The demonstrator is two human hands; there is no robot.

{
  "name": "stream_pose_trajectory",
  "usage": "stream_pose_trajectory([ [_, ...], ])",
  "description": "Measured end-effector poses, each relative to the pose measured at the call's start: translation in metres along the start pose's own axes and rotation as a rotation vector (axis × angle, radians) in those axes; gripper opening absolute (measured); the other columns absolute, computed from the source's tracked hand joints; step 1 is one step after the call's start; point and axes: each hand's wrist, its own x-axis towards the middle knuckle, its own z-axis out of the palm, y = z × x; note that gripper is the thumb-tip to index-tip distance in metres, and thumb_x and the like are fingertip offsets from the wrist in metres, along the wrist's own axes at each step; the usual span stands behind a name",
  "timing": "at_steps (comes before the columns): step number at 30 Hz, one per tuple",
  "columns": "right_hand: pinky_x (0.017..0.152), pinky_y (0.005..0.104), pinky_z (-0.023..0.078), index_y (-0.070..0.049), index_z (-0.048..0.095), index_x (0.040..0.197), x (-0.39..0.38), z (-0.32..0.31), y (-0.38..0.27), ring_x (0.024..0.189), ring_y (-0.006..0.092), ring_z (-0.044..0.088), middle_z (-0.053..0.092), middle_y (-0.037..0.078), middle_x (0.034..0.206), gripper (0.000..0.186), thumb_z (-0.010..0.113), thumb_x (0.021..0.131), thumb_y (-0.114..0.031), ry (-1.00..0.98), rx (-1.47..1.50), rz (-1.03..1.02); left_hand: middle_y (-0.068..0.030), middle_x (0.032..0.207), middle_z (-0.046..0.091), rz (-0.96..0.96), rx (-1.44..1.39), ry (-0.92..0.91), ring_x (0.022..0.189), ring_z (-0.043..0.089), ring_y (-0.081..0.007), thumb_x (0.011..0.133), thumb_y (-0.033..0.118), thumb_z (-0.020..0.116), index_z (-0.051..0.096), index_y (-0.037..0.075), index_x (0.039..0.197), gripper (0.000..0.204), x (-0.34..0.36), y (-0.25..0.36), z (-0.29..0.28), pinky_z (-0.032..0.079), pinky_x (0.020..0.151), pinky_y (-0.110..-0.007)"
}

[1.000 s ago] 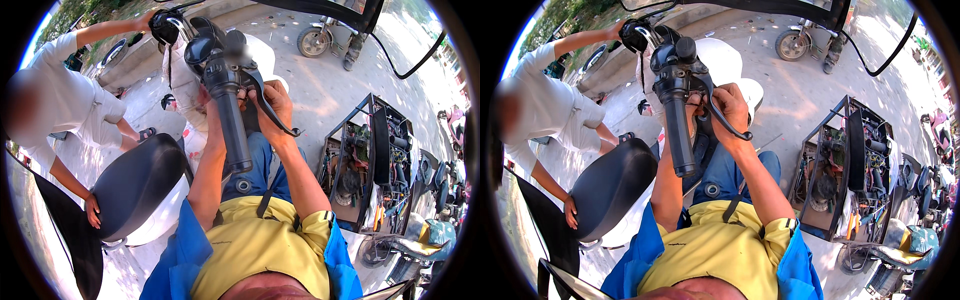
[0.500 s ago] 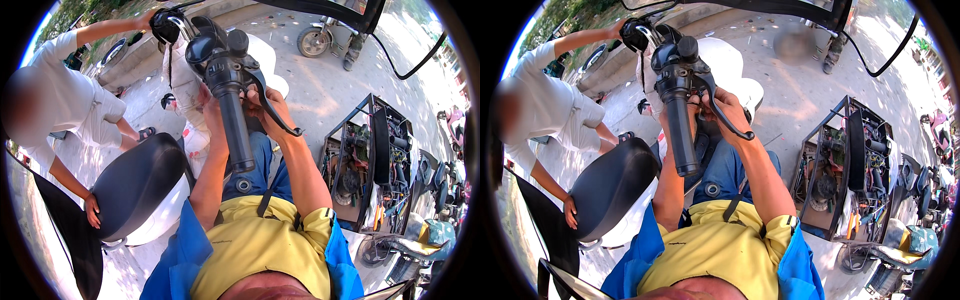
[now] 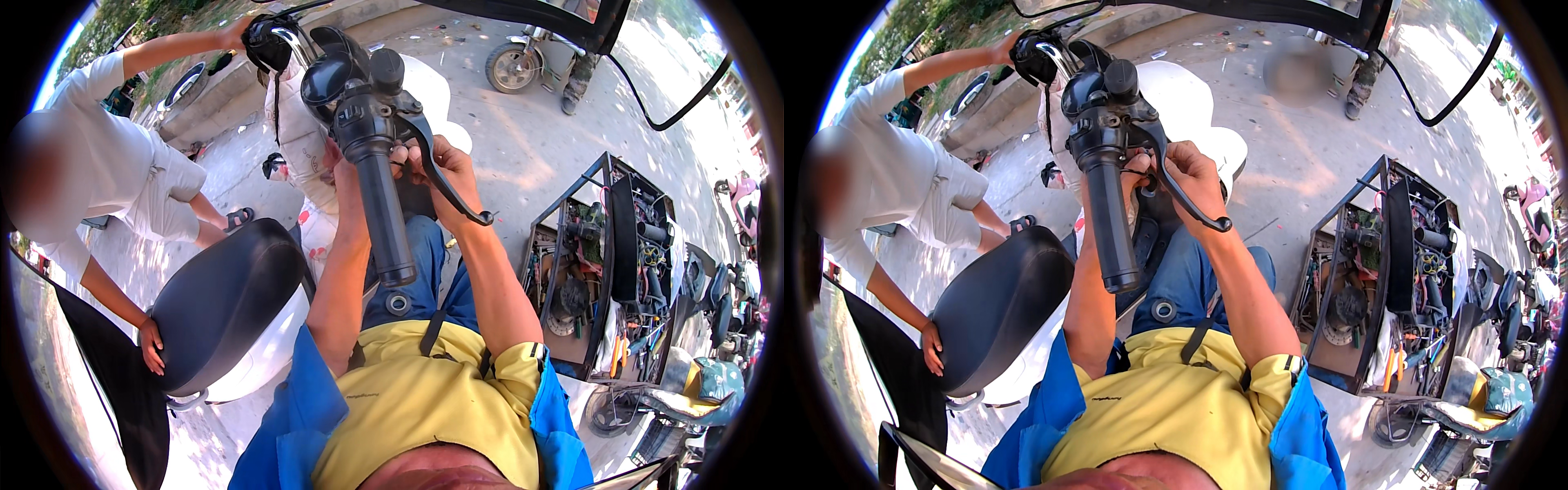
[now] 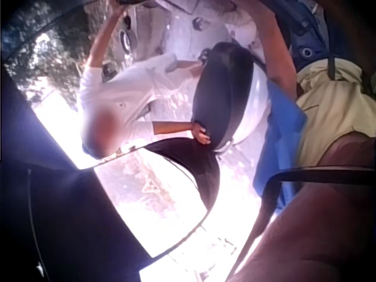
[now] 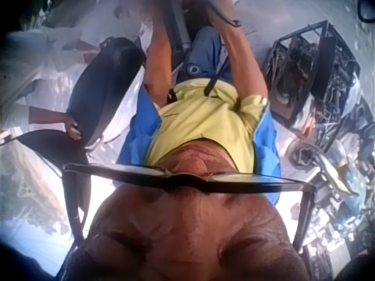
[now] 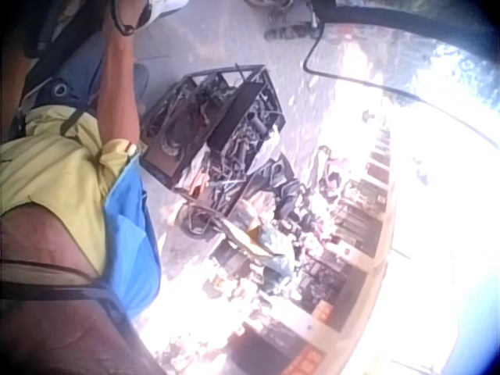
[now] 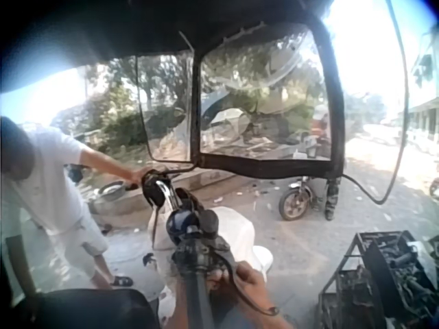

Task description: The person is repairing a white scooter's handlebar assembly. They use a screwdriver to tighten screws on the right handlebar grip and brake lever housing. The person also adjusts the brake cable and tests the brake lever. A bystander stands nearby observing the work.

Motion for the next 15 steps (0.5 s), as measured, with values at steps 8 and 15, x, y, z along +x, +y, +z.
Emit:
stream_pose_trajectory([
  [8,0.066,0.0311,0.047,0.007,0.070,0.095,-0.008,0.011,-0.017,0.072,0.0199,0.058,0.057,0.011,0.091,0.011,0.072,0.093,-0.004,0.206,-0.697,-0.540,0.0001,0.080,0.067,0.198,0.102,0.037,0.072,0.063,-0.0141,0.086,0.017,0.085,0.069,0.000,0.096,0.026,0.004,0.002,0.012,0.052,0.069,-0.031],
  [15,0.065,0.0311,0.047,0.006,0.072,0.095,-0.007,0.009,-0.008,0.072,0.0164,0.060,0.060,0.009,0.086,0.018,0.074,0.096,-0.012,0.173,-0.464,-0.364,-0.0050,0.092,0.073,0.211,0.133,0.006,0.077,0.070,-0.0132,0.090,0.014,0.081,0.073,0.001,0.102,0.019,0.011,-0.016,-0.005,0.056,0.069,-0.027],
])
